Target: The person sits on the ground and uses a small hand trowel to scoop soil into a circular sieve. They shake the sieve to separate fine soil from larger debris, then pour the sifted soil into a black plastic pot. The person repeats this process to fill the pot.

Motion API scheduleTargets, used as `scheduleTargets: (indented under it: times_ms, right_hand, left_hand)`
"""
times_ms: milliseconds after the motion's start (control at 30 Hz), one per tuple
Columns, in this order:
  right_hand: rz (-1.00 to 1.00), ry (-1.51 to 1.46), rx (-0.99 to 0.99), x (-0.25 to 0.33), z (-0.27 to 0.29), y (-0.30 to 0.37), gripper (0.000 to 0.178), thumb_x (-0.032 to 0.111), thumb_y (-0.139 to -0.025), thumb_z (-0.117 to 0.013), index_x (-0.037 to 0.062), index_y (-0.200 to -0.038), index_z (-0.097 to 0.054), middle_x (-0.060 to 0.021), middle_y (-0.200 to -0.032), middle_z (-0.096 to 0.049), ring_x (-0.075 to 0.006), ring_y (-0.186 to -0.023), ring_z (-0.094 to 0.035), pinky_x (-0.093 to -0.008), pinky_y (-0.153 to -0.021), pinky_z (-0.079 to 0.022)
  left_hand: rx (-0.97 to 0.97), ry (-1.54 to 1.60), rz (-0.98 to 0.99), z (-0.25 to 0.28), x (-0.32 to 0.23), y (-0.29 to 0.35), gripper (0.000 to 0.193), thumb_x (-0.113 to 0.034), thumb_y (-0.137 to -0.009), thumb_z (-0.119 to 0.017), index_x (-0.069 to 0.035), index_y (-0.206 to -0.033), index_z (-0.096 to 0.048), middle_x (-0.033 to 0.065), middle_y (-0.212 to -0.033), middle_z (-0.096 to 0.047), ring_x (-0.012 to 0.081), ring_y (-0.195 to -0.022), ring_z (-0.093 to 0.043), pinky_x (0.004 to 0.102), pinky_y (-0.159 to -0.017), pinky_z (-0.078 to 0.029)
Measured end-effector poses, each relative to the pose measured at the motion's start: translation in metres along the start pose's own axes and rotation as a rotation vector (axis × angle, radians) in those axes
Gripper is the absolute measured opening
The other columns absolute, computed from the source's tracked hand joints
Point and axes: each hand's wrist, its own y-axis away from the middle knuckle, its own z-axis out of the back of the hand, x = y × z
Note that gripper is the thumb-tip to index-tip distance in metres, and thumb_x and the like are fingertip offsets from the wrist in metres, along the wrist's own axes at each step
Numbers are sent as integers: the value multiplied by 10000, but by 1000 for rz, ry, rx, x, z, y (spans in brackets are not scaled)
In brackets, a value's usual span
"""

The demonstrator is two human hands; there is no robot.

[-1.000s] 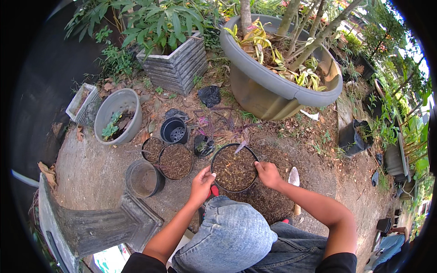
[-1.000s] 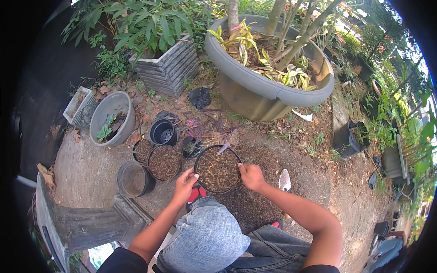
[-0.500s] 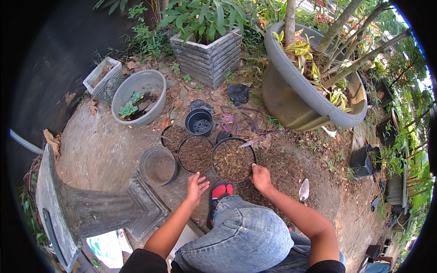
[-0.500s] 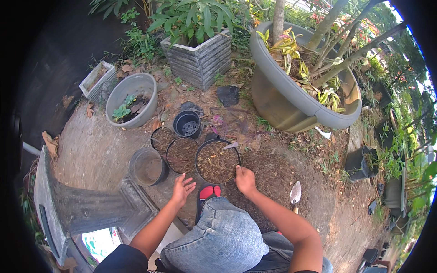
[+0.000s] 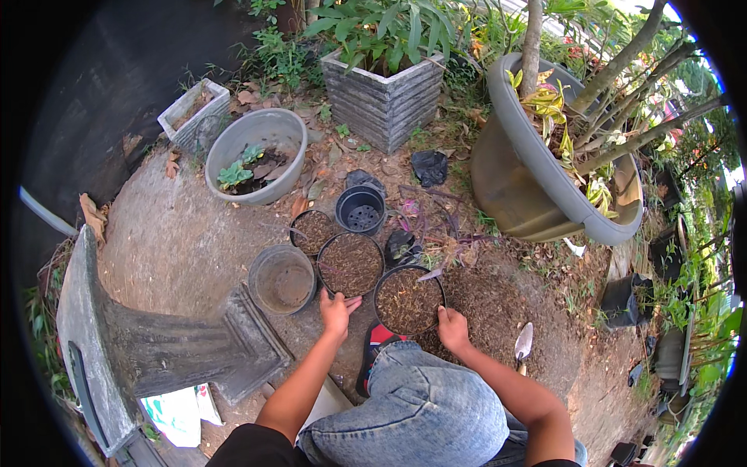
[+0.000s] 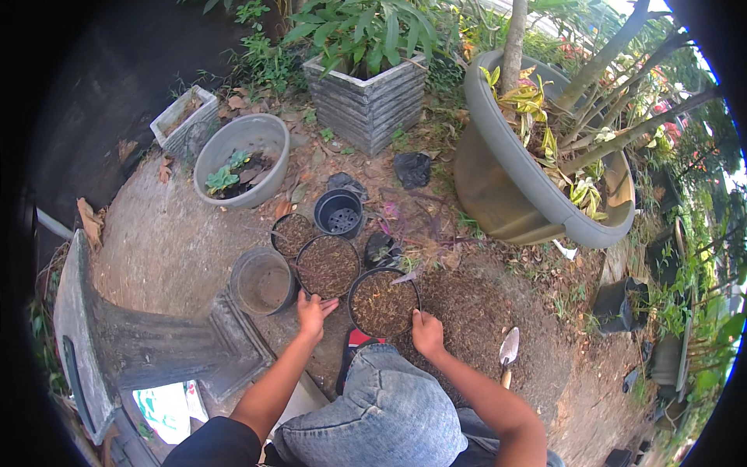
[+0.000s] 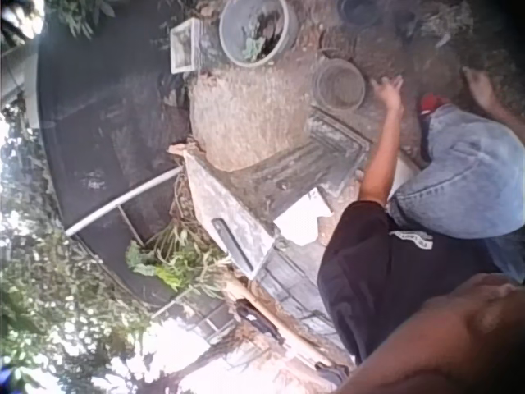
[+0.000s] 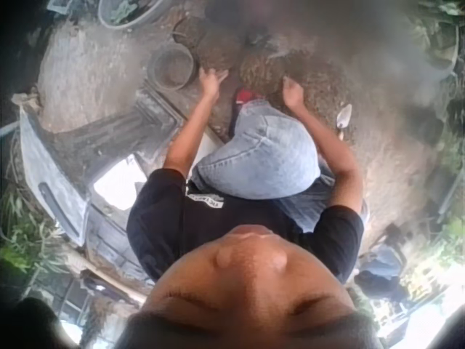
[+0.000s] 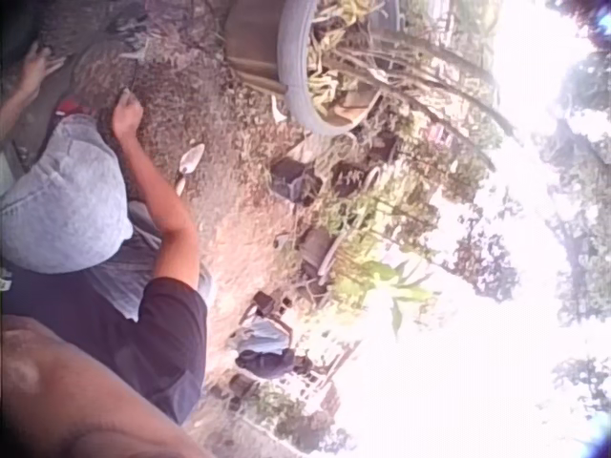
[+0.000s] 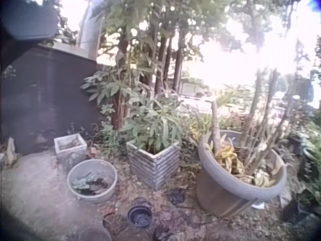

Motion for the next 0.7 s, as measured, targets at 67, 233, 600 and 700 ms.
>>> scheduleTargets:
  times_ms: [67, 233, 600, 700]
  right_hand:
    - [27, 35, -9, -6, -8, 2, 478, 338, -1061, -504, -10, -749, -605, -110, -581, -598, -209, -540, -609, -395, -561, -484]
    - [38, -29, 2, -3, -14, 1, 473, 326, -1061, -507, -4, -733, -590, -112, -572, -592, -218, -529, -609, -397, -556, -482]
    - [15, -155, 38, 11, -34, -4, 466, 341, -1066, -510, 17, -736, -563, -83, -591, -591, -163, -531, -585, -357, -518, -454]
    - [-57, -179, 22, 0, -43, -5, 455, 350, -1068, -507, 21, -761, -573, -72, -596, -595, -158, -522, -575, -344, -513, -453]
  left_hand:
    - [-1, -7, -22, -4, 1, 0, 736, -58, -1032, -400, -45, -1592, 76, 322, -1272, -521, 433, -1018, -695, 489, -917, -600]
    - [-32, 3, -63, -7, -1, -8, 759, -55, -1026, -399, -22, -1586, 113, 338, -1259, -529, 425, -1019, -699, 479, -921, -599]
    - [176, -110, 263, 18, -35, -23, 732, -144, -1019, -499, 16, -1581, -58, 322, -1242, -588, 391, -1011, -712, 437, -895, -602]
    - [380, -561, 425, -1, -80, 7, 677, -232, -1007, -581, 37, -1544, -270, 299, -1225, -625, 338, -969, -724, 390, -862, -601]
